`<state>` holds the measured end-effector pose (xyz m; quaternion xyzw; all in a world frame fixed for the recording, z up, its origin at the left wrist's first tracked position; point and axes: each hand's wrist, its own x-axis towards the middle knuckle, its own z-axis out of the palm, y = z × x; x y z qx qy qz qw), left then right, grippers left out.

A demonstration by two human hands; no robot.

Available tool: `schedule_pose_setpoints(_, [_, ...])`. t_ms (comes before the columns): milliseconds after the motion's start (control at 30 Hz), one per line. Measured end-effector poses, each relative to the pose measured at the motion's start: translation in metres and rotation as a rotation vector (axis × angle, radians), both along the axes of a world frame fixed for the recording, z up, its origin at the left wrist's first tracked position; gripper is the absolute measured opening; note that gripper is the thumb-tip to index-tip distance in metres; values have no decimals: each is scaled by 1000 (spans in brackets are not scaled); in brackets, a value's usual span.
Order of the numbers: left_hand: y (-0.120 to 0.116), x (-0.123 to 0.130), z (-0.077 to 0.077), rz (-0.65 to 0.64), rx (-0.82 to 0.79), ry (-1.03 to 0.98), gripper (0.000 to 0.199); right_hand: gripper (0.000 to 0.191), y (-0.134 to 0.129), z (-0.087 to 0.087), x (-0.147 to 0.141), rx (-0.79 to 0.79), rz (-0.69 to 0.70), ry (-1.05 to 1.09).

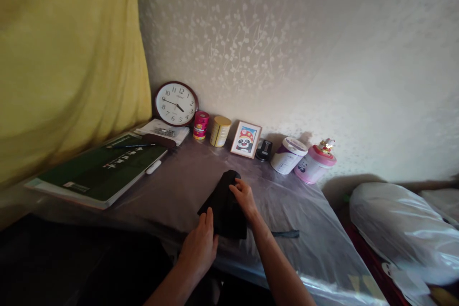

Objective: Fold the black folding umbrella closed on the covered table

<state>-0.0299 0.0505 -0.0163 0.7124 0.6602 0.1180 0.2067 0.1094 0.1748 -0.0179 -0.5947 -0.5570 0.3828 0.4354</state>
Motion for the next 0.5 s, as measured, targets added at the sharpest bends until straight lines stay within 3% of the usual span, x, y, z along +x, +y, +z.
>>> schedule_pose_setpoints(167, [0,-1,1,4,-1,5,53,30,-10,6,-3,-1,231,74])
schedule_pose_setpoints(300, [-2,0,0,41,15,24,48,23,-23,7,-2,133,356,-13])
schedule_pose_setpoints(500, [-3,0,-10,39,116,-3,44,22,-41,3,-8,402,433,-241])
